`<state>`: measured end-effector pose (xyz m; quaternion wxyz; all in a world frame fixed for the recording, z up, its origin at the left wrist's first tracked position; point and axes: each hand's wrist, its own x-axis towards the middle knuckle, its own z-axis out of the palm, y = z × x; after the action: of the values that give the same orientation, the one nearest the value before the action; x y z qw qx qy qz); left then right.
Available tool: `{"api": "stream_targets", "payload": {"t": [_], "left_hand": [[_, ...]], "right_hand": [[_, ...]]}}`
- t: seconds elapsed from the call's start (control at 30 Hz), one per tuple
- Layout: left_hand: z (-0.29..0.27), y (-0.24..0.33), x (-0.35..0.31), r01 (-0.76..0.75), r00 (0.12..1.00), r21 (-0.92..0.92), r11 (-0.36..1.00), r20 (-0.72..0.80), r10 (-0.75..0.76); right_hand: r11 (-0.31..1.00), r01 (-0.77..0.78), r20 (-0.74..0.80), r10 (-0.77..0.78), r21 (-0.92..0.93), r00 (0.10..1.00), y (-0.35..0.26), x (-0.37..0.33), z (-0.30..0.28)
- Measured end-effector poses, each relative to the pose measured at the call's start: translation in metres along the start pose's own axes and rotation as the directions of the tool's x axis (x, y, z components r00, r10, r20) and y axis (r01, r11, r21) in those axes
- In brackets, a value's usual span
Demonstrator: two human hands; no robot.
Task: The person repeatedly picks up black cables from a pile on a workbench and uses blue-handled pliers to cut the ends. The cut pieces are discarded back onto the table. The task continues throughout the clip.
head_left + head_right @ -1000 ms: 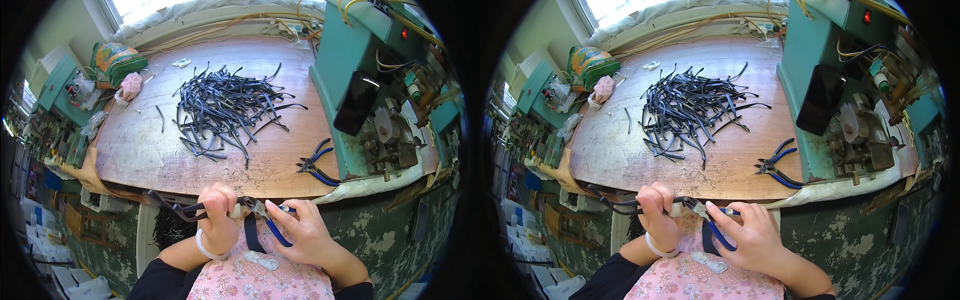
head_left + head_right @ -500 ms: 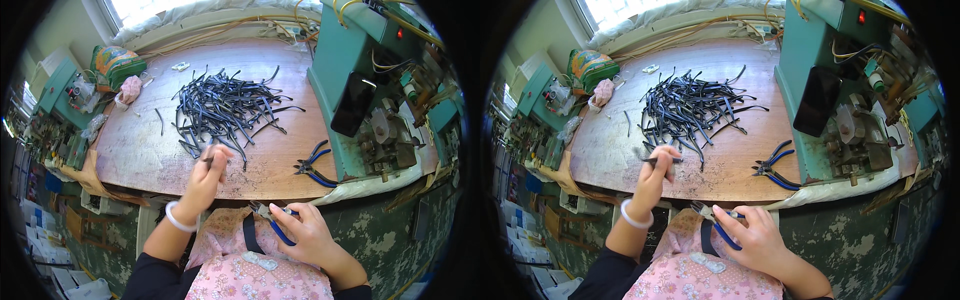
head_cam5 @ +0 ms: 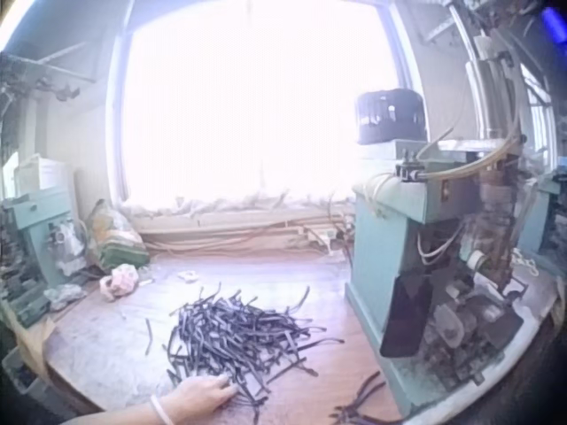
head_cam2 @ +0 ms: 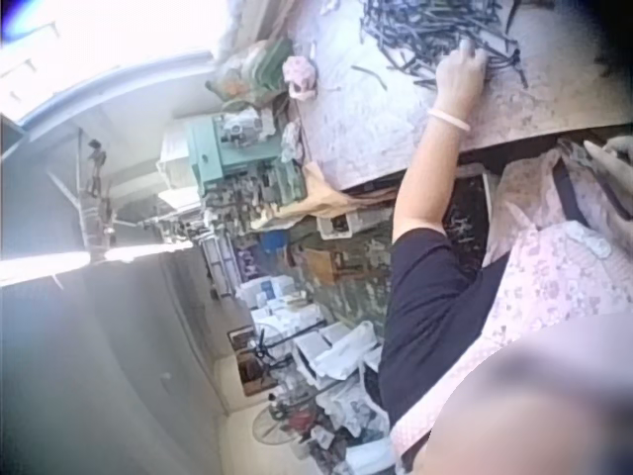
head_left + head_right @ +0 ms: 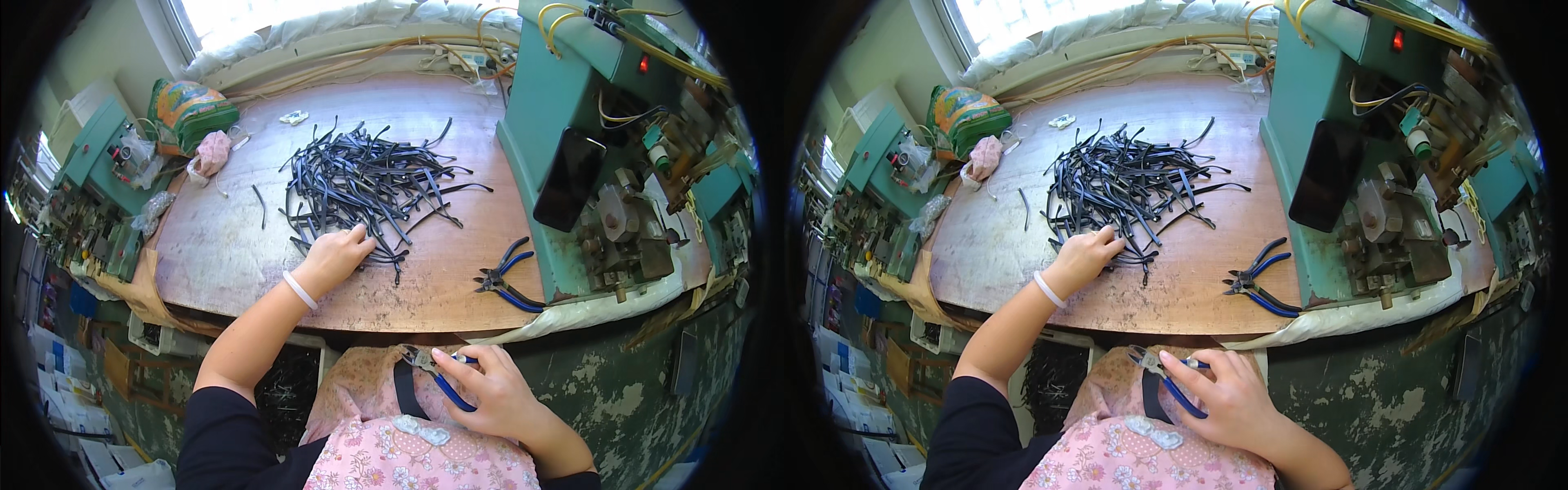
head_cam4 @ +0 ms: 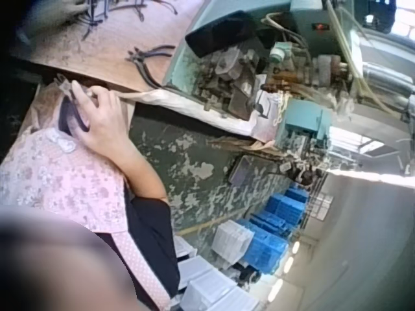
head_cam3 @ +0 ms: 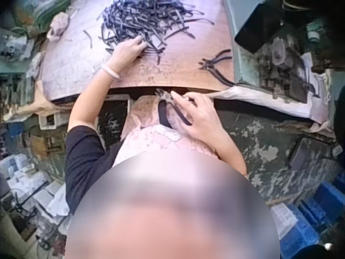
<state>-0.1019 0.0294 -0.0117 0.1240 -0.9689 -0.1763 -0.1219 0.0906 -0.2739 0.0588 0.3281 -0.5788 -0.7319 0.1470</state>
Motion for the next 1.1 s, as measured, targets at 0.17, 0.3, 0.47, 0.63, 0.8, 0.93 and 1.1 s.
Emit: {"api": "stream_targets", "payload": {"t": [0.17, 0.3, 0.47, 0.63, 0.8, 0.93, 1.1], "left_hand": [[-0.025, 0.026, 0.007, 0.009, 0.969, -0.319, 0.948, -0.230, -0.086], [-0.008, 0.037, 0.000, 0.133, 0.961, -0.374, 0.918, -0.180, -0.212], [-0.059, 0.069, 0.004, 0.310, 0.813, -0.950, -0.032, 0.282, -0.510], [-0.085, 0.081, -0.014, 0.196, 0.880, -0.903, -0.382, 0.334, -0.337], [-0.095, 0.085, -0.016, 0.113, 0.925, -0.666, -0.738, 0.341, -0.166], [-0.100, 0.089, -0.016, 0.130, 0.923, -0.633, -0.764, 0.359, -0.141], [-0.102, 0.089, -0.016, 0.145, 0.935, -0.614, -0.776, 0.341, -0.095]], "right_hand": [[0.999, -0.029, -0.011, 0.029, 0.018, 1.000, 0.002, -0.001, 0.000], [0.999, -0.028, -0.018, 0.029, 0.039, 0.999, 0.002, 0.003, 0.002], [0.997, -0.061, -0.020, 0.062, 0.051, 0.998, 0.008, 0.002, 0.001], [0.999, -0.044, -0.035, 0.044, 0.004, 0.998, 0.007, 0.010, 0.003], [0.986, 0.086, -0.011, -0.088, -0.144, 0.996, -0.001, 0.019, 0.001], [0.952, 0.136, 0.012, -0.138, -0.276, 0.990, -0.009, 0.022, -0.003], [0.950, 0.146, 0.014, -0.148, -0.275, 0.989, -0.011, 0.019, -0.007]]}}
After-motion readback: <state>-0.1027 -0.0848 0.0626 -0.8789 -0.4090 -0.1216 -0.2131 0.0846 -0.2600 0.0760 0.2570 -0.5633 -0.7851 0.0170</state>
